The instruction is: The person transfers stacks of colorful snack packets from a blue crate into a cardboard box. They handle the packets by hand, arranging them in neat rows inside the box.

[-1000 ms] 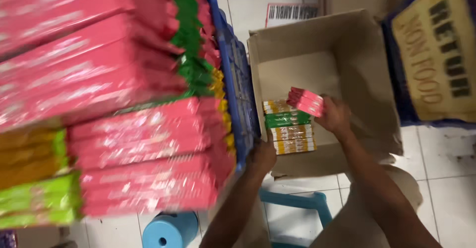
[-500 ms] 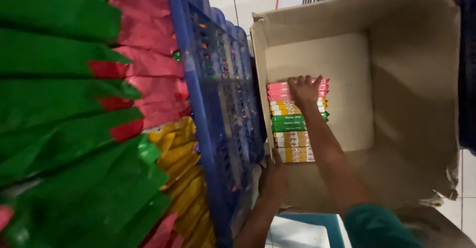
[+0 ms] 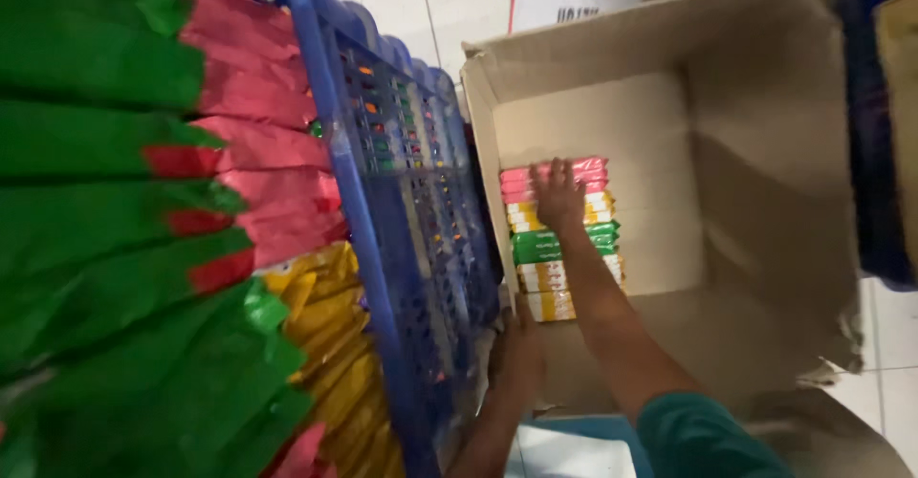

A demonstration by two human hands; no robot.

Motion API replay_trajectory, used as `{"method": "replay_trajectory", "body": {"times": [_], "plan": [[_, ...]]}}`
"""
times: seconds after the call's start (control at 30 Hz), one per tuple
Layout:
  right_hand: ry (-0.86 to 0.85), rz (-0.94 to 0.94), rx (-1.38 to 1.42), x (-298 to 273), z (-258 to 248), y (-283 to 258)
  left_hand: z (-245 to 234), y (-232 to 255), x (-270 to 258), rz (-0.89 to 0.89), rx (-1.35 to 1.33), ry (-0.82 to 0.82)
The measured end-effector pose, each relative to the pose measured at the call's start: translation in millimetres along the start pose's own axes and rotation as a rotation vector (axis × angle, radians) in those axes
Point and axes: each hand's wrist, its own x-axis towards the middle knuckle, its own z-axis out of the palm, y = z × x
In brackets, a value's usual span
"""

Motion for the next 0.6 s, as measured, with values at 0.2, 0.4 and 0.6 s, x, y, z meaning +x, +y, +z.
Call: {"method": "replay_trajectory", "body": {"times": [0.2,0.4,0.6], "plan": [[0.095,-0.112,0.306,-77,-19,-6,-28,7,-21,0.016,-0.017,-0.13],[0.496,-0.339,0.876,-218,-66,-25,-42,-9,-76,0.213,0.073,0.242],[0.716,-0.323,1.243,-378,-92,-53,-37,-21,-133,0.354,0.176,0.305]]}}
